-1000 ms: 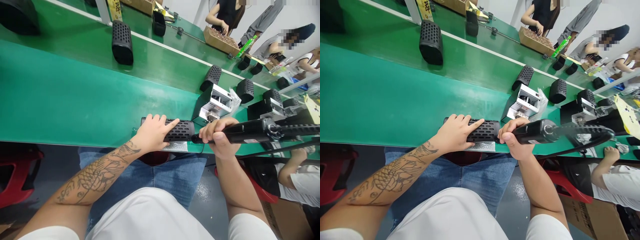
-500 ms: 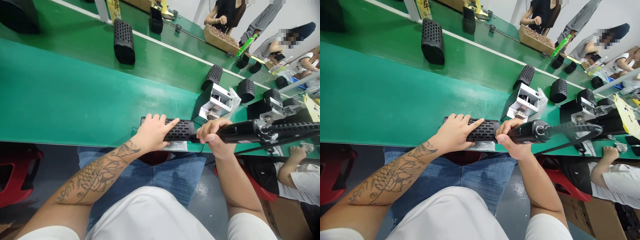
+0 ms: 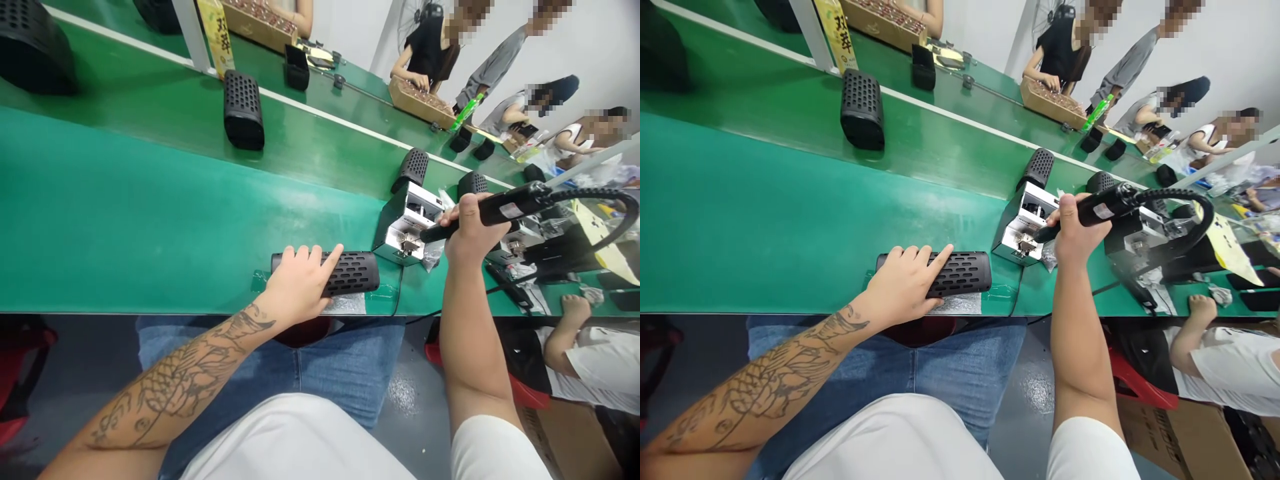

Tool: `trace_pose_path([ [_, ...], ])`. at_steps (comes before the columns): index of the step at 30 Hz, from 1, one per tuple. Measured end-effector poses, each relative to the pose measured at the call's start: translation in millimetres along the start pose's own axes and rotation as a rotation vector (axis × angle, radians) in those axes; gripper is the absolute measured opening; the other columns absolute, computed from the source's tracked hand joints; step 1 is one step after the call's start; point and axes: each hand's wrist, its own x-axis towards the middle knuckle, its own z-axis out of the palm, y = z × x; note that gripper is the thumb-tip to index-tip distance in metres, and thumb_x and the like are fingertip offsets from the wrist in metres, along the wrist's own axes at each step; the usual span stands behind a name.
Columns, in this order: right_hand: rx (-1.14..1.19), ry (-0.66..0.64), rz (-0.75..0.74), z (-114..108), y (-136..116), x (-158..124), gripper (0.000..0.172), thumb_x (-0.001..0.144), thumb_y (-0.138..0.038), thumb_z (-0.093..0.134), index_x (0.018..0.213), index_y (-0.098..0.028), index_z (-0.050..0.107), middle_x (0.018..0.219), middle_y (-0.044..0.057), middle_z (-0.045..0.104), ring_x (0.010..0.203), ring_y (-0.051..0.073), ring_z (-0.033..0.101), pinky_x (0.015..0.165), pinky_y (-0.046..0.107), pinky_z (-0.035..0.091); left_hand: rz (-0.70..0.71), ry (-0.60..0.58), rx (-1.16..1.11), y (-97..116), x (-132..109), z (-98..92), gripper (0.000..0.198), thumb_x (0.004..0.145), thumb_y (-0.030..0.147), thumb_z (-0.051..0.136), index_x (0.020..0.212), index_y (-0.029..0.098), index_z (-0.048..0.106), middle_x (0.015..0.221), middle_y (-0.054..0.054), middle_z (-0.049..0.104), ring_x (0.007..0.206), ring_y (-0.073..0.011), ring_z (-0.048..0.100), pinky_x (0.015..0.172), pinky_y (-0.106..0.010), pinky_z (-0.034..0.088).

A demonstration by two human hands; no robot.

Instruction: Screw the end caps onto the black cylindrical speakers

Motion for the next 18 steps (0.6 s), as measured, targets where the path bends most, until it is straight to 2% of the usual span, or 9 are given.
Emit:
trace_pose_path([
  [3,-0.025,0.046,0.022,-6.1,-7.9,-7.0,0.048,0.095,-0.064,0.116,0.092,-0.035,0.077,0.063,-0.008,0.066,0.051,0.017,0.057,0.054,0.042,0.056,-0.009,0.003,-0.009,-0.9,0.3,-1.4,0.121,0.111,0.057,0.091,0.207,0.011,0.034,0.164,-0.033,0.079,0.141,-0.0511,0.077,0.114,-0.058,0.054],
  [6,-0.008,0.068,0.021,-6.9,-17.4,-14.9,0.044,0.097,-0.063,0.112,0.095,-0.037,0.077,0.064,-0.008,0.066,0.053,0.019,0.059,0.056,0.043,0.06,0.03,-0.004,-0.04,-12.5,0.6,-1.8,0.121,0.11,0.062,0.091,0.206,0.014,0.036,0.174,-0.032,0.075,0.147,-0.0494,0.077,0.118,-0.055,0.054],
  [9,-0.014,0.091,-0.004,-2.8,-9.4,-18.5,0.053,0.095,-0.072,0.11,0.093,-0.034,0.072,0.062,-0.01,0.062,0.048,0.018,0.059,0.053,0.04,0.059,0.043,0.006,-0.055,-27.7,1.5,-1.0,0.118,0.106,0.067,0.093,0.203,0.017,0.045,0.176,-0.03,0.075,0.152,-0.0493,0.077,0.123,-0.054,0.053],
  [14,-0.004,0.09,0.08,1.4,10.5,-23.8,0.066,0.088,-0.08,0.11,0.088,-0.031,0.066,0.059,-0.013,0.06,0.044,0.015,0.057,0.049,0.035,0.057,0.022,-0.016,-0.074,-35.0,3.4,-0.9,0.116,0.105,0.072,0.092,0.2,0.022,0.05,0.159,-0.025,0.085,0.138,-0.0473,0.083,0.109,-0.051,0.058],
  [18,0.008,0.061,0.098,1.6,-7.8,-29.7,0.063,0.088,-0.075,0.113,0.088,-0.028,0.07,0.06,-0.012,0.063,0.045,0.014,0.057,0.05,0.032,0.059,0.017,-0.028,-0.083,-29.7,3.1,-3.6,0.115,0.106,0.071,0.092,0.2,0.021,0.05,0.162,-0.026,0.083,0.14,-0.0471,0.082,0.108,-0.051,0.058],
])
